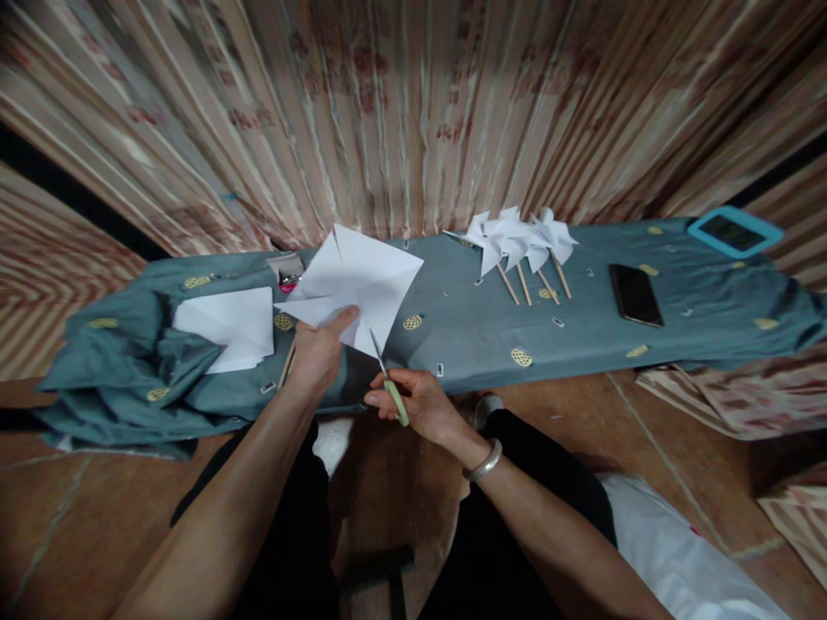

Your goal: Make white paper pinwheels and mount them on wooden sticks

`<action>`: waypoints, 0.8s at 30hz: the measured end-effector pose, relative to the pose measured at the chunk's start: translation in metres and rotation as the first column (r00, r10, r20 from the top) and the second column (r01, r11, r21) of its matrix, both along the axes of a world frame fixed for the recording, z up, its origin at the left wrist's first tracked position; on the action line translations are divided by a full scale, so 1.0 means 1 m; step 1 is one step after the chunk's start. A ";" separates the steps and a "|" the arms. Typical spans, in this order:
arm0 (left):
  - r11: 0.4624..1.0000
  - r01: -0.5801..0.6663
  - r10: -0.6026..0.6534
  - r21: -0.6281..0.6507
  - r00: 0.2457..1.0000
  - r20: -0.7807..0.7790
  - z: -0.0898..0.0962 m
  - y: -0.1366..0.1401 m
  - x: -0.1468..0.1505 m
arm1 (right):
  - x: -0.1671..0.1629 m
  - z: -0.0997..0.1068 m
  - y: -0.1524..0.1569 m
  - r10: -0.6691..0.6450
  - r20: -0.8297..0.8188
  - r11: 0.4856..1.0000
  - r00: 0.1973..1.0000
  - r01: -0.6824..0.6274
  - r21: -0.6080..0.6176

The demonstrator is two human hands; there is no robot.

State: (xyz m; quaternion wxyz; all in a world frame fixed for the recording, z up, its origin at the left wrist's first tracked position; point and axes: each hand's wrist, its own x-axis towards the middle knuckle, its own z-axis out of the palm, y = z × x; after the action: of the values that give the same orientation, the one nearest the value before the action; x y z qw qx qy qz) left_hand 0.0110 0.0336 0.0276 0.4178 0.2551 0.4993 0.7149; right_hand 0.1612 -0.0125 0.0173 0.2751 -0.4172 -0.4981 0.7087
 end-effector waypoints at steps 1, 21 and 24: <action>1.000 -0.005 0.005 0.001 1.000 0.008 0.001 0.000 0.000 | 0.000 0.001 0.000 -0.002 0.001 1.000 1.000 0.002 -0.001; 0.996 0.078 -0.078 -0.048 0.997 0.009 0.008 -0.008 0.004 | 0.003 -0.002 0.001 0.012 0.023 0.997 1.000 -0.014 0.079; 0.995 0.069 -0.068 -0.068 0.998 0.011 0.009 -0.008 0.005 | 0.002 -0.003 0.001 0.001 0.019 0.998 1.000 -0.002 0.069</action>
State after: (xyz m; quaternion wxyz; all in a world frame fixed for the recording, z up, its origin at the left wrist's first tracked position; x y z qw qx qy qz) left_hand 0.0157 0.0253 0.0365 0.4526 0.2545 0.5125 0.6839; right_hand 0.1634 -0.0115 0.0142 0.2841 -0.4137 -0.5252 0.6872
